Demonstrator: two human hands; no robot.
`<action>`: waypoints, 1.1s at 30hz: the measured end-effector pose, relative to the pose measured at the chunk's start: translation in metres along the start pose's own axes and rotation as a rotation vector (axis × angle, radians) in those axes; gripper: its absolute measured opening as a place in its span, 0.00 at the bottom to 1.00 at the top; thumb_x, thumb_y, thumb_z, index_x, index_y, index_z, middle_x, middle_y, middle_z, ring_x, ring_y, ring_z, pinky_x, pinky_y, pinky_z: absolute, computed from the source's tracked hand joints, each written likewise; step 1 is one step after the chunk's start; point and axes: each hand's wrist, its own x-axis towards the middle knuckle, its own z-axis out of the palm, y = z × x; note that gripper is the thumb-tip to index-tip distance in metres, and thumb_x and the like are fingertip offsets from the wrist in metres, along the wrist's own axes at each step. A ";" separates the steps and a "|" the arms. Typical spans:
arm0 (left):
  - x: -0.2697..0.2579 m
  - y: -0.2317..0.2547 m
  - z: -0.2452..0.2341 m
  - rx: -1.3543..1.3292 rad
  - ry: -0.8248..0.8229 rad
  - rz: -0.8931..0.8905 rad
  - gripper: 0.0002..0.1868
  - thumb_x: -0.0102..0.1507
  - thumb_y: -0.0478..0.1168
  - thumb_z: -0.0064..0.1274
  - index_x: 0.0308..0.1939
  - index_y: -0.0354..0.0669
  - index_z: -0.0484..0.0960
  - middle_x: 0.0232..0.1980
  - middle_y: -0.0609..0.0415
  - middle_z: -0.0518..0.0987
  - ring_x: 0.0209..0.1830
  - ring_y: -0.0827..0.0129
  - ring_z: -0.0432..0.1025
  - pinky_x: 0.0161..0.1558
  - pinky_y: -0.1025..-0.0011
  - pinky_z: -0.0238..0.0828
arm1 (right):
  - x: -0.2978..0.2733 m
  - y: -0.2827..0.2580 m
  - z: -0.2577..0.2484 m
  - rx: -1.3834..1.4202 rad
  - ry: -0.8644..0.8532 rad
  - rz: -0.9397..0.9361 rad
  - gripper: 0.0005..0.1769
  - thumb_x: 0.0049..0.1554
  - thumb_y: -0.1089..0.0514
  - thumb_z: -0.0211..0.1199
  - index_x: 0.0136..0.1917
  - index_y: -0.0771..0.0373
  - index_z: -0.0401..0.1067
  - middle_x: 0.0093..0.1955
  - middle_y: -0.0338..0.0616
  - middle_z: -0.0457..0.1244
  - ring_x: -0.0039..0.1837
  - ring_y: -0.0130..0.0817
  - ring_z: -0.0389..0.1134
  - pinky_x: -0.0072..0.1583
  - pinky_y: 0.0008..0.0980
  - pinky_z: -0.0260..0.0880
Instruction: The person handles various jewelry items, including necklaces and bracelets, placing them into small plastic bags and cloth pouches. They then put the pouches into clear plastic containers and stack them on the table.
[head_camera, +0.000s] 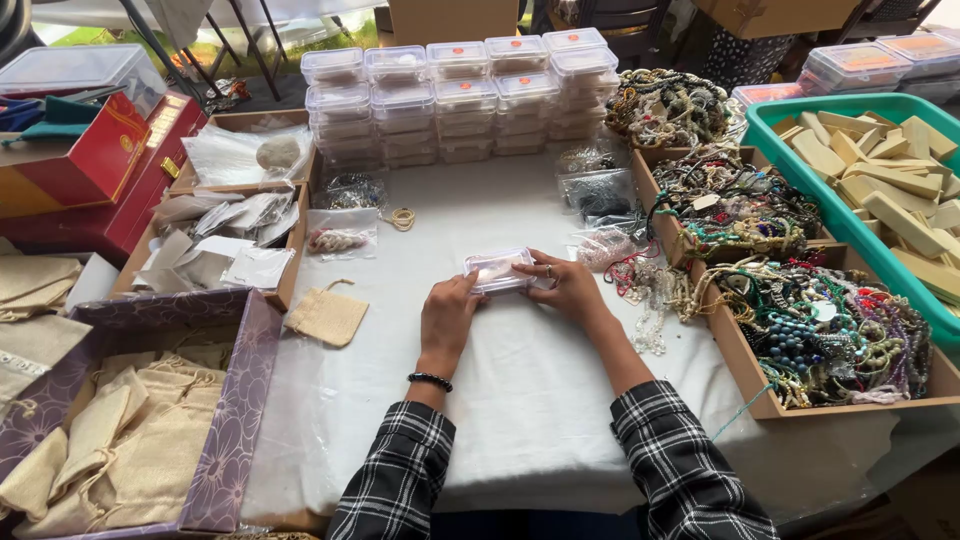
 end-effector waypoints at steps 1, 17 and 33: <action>0.003 -0.007 0.006 -0.003 0.002 0.005 0.25 0.56 0.38 0.66 0.58 0.43 0.83 0.51 0.47 0.84 0.51 0.55 0.77 0.53 0.62 0.76 | 0.000 -0.004 0.002 -0.004 0.004 0.000 0.28 0.47 0.52 0.74 0.61 0.36 0.78 0.74 0.43 0.63 0.53 0.41 0.76 0.56 0.36 0.76; 0.305 0.010 0.083 0.061 0.473 0.198 0.06 0.67 0.33 0.56 0.46 0.37 0.86 0.41 0.45 0.84 0.41 0.52 0.79 0.41 0.59 0.78 | 0.012 -0.026 -0.003 -0.245 -0.087 0.054 0.36 0.58 0.52 0.62 0.78 0.45 0.59 0.76 0.42 0.59 0.67 0.49 0.62 0.65 0.43 0.68; 0.348 0.021 0.097 0.166 0.487 0.214 0.34 0.50 0.38 0.67 0.61 0.32 0.83 0.44 0.42 0.83 0.42 0.48 0.79 0.42 0.59 0.77 | 0.012 -0.019 0.001 -0.158 -0.070 0.032 0.22 0.55 0.55 0.63 0.64 0.51 0.76 0.73 0.42 0.61 0.66 0.47 0.62 0.61 0.43 0.70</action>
